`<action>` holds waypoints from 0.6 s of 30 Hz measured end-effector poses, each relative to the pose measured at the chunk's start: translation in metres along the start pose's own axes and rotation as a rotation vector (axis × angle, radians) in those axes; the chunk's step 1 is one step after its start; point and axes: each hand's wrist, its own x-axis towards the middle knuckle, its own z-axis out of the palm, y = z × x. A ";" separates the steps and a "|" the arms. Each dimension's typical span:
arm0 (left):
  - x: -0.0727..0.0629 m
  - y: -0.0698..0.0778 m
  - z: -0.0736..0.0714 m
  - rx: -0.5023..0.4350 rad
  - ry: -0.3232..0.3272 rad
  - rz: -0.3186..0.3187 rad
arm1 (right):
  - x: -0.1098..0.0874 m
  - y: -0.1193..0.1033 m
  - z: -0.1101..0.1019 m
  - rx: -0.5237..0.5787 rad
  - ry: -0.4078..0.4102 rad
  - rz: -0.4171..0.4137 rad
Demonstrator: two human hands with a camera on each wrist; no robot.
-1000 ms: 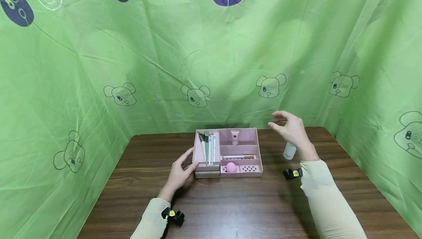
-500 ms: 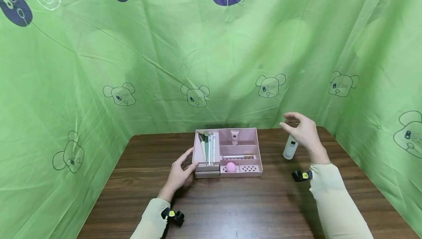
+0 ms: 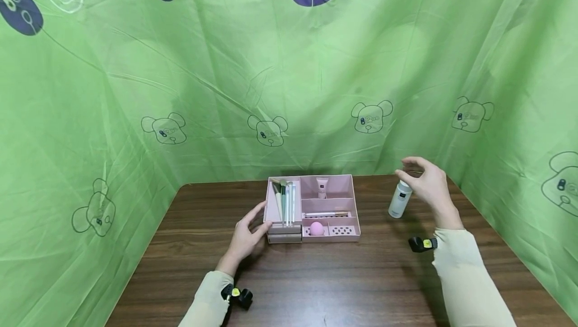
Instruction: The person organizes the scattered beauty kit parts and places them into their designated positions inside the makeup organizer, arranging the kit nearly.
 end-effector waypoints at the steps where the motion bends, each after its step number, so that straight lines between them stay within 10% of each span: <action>1: 0.000 0.000 0.000 0.002 -0.001 0.002 | 0.000 0.001 0.000 -0.006 0.003 0.000; 18: 0.001 -0.001 0.000 0.001 0.000 0.013 | -0.003 0.020 -0.002 -0.035 0.048 -0.001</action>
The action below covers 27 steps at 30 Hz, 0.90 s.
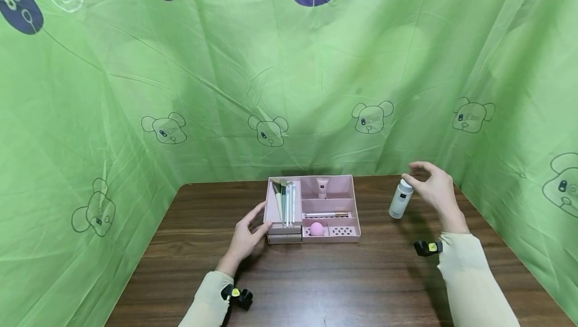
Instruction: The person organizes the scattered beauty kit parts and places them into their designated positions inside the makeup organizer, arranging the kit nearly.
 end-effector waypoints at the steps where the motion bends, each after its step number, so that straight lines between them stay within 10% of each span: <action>1: 0.000 0.001 0.000 0.000 -0.001 -0.004 | 0.000 0.001 0.000 0.002 -0.003 0.000; 27: 0.001 0.000 0.001 -0.010 0.003 -0.003 | -0.010 0.020 0.005 -0.024 -0.043 0.003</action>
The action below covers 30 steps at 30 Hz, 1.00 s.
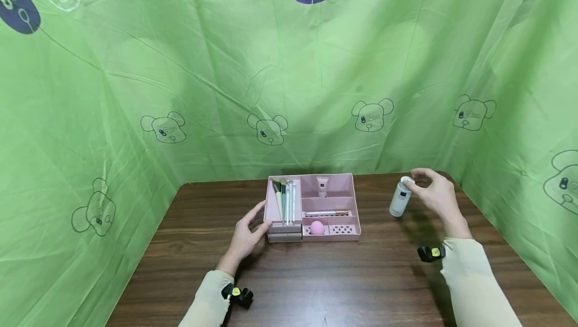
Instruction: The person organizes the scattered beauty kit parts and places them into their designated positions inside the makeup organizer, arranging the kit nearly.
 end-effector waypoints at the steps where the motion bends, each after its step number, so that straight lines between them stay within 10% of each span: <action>1: 0.000 0.000 0.000 -0.001 0.000 0.002 | 0.000 0.001 0.000 0.001 0.001 -0.002; 30: -0.001 0.003 0.000 -0.019 -0.008 0.000 | -0.014 0.029 0.035 -0.045 -0.054 0.034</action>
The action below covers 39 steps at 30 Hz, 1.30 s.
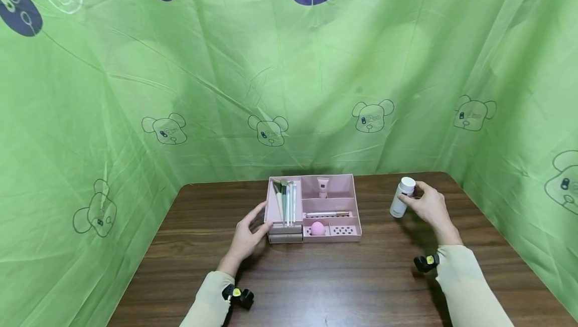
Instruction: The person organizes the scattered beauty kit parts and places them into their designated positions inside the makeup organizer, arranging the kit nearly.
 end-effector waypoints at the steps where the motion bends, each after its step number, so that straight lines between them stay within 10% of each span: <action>1: 0.000 0.000 0.000 -0.002 0.001 0.001 | 0.000 0.000 0.000 0.001 0.002 -0.001; 39: 0.000 0.000 -0.002 0.026 -0.005 -0.010 | 0.019 -0.043 -0.001 0.089 0.044 -0.006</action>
